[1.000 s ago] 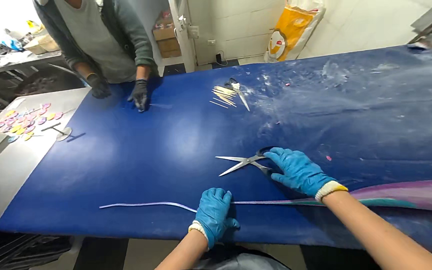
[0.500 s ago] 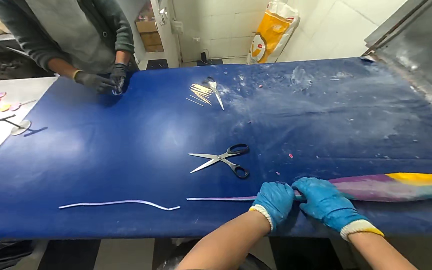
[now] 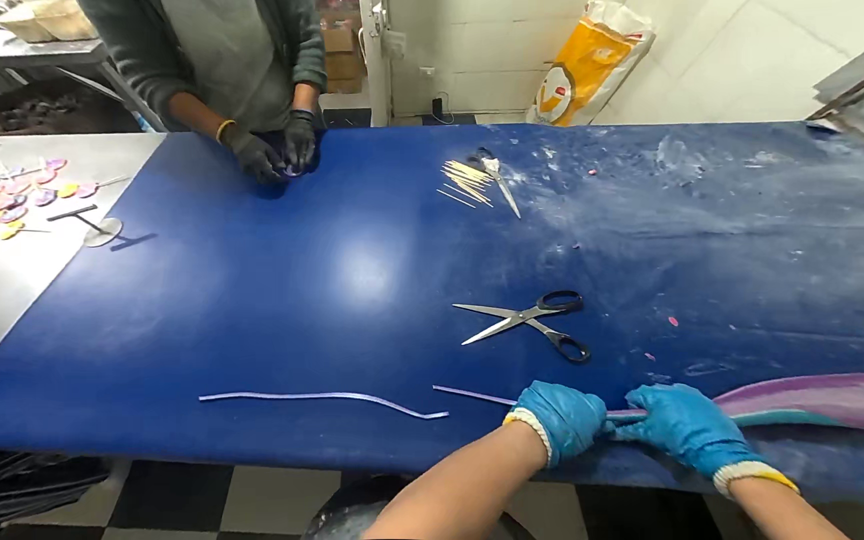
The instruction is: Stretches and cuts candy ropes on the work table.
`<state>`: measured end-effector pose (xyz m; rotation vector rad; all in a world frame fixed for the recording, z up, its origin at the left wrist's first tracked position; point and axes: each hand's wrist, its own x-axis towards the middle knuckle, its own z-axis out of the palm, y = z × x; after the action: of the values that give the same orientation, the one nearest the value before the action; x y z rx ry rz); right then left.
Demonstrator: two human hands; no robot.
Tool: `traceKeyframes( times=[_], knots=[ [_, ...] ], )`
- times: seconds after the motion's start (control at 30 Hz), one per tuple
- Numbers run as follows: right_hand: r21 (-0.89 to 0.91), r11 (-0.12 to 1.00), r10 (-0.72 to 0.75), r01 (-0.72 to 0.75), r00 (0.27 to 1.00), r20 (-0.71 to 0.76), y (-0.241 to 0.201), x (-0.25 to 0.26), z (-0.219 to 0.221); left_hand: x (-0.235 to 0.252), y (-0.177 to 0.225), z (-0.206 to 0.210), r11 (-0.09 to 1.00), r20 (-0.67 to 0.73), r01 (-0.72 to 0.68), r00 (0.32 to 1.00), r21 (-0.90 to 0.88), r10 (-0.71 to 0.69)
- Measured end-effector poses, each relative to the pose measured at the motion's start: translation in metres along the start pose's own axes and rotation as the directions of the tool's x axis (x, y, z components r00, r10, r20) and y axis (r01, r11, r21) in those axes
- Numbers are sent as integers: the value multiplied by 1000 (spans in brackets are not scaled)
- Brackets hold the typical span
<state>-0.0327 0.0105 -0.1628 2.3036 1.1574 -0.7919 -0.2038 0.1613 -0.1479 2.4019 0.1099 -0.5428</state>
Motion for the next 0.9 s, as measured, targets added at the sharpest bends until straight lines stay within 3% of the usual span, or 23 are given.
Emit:
traceKeyframes(
  times=[0.23,0.4,0.47,0.53,0.6,0.67,0.77,0.8,0.9],
  knots=[
    [23,996,88,-89,996,23,-5,1,-2,-79,-73,-31,991,-79,-53,995,123,63],
    [88,996,22,-33,993,119,2,5,-13,-175,-143,-60,955,-198,104,979,278,-49],
    [243,966,-94,92,996,-6,11,6,-24,-218,-176,-73,924,-202,213,967,318,-153],
    [349,908,-131,230,949,-285,7,9,-36,-259,-206,-83,886,-174,318,946,339,-273],
    [277,912,-141,303,865,-481,-12,20,-52,-294,-238,-86,839,-170,391,920,378,-352],
    [168,941,-172,294,843,-510,-35,35,-67,-326,-266,-87,778,-152,472,879,415,-452],
    [86,965,-200,247,908,-368,-55,57,-90,-370,-295,-83,621,-186,679,719,391,-670],
    [61,970,-203,235,923,-326,-56,61,-100,-384,-298,-82,528,-215,771,617,355,-757],
    [-30,987,-163,160,974,-157,-59,51,-128,-404,-286,-74,154,-226,962,205,225,-952]
  ],
)
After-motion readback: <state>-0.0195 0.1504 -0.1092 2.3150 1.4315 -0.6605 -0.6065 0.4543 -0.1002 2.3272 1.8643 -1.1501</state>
